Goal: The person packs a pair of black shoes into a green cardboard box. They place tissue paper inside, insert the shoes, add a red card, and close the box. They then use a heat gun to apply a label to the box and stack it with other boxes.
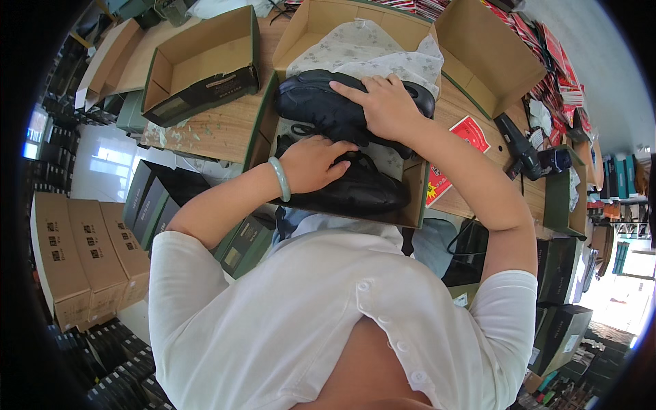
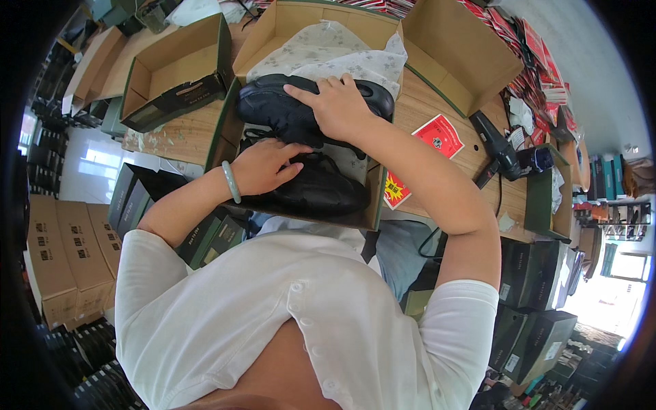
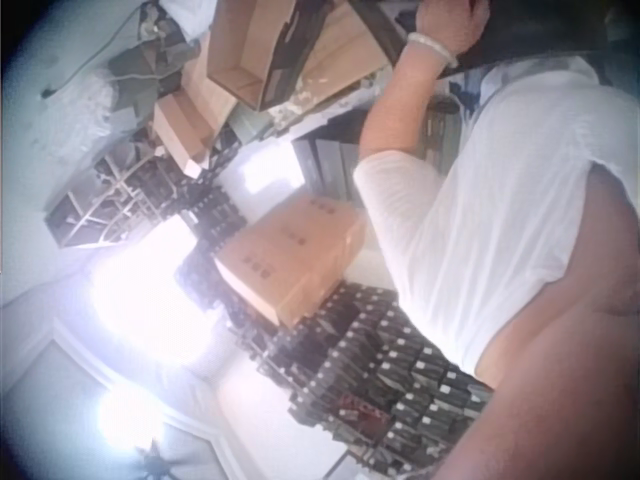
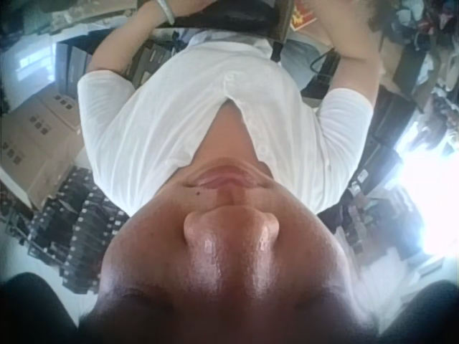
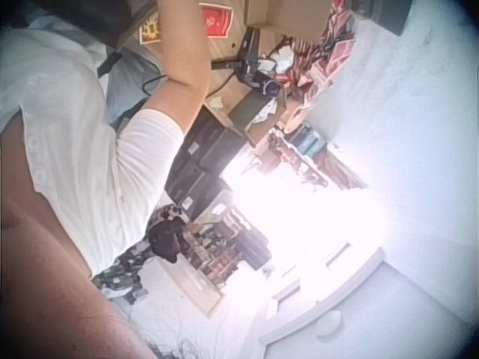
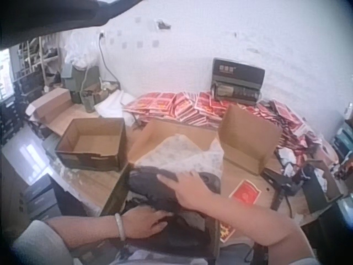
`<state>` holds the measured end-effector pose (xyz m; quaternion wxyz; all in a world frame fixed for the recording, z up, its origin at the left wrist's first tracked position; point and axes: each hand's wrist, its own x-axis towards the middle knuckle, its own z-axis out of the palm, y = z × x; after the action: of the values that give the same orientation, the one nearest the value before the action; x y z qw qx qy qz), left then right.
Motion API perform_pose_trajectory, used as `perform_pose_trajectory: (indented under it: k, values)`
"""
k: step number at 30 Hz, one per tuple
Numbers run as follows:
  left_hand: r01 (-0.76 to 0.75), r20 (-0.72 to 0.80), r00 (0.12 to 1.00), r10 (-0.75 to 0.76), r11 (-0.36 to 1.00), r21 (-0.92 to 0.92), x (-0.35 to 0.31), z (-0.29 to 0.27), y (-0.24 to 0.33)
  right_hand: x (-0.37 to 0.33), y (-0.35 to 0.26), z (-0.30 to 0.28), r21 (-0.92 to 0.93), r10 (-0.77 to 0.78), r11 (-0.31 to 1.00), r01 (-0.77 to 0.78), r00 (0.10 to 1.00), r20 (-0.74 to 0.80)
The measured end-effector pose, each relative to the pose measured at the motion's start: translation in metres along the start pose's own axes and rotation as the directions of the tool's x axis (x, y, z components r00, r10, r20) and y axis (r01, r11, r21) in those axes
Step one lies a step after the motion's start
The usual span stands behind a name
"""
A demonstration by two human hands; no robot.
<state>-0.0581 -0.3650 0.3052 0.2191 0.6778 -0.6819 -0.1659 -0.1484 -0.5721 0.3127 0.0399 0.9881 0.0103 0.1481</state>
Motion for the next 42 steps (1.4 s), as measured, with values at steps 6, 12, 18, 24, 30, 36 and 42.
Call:
perform_pose_trajectory:
  k: [6,12,18,24,30,36,42]
  values:
    - [0.038,-0.120,0.992,-0.026,0.994,0.104,-0.001,0.013,0.003,-0.002,-0.009,0.003,0.006,0.037,0.999,-0.037,0.999,-0.016]
    - [0.050,0.069,0.996,-0.065,0.978,0.204,0.002,-0.014,0.011,-0.013,-0.028,0.010,0.005,0.083,0.997,-0.083,0.996,-0.035]
    - [0.019,0.081,0.995,-0.051,0.937,0.350,0.018,-0.001,0.018,-0.013,-0.016,0.028,-0.039,0.002,0.999,-0.004,0.998,-0.055]
    - [-0.118,-0.064,0.987,0.145,0.940,0.319,0.017,0.021,0.003,-0.021,-0.007,0.046,-0.045,-0.066,0.997,0.064,0.997,-0.046]
    - [-0.018,0.048,0.999,0.006,0.966,0.259,0.022,-0.001,0.007,-0.035,-0.015,0.050,0.060,-0.045,0.997,0.047,0.998,-0.036]
    - [0.135,-0.224,0.965,-0.134,0.991,-0.012,-0.011,-0.041,0.025,-0.076,0.011,-0.022,0.651,0.252,0.754,-0.088,0.954,-0.164]
    - [0.313,-0.471,0.849,-0.240,0.946,0.083,-0.071,-0.020,0.017,-0.216,0.068,0.040,0.871,0.946,-0.321,-0.373,-0.077,0.315]
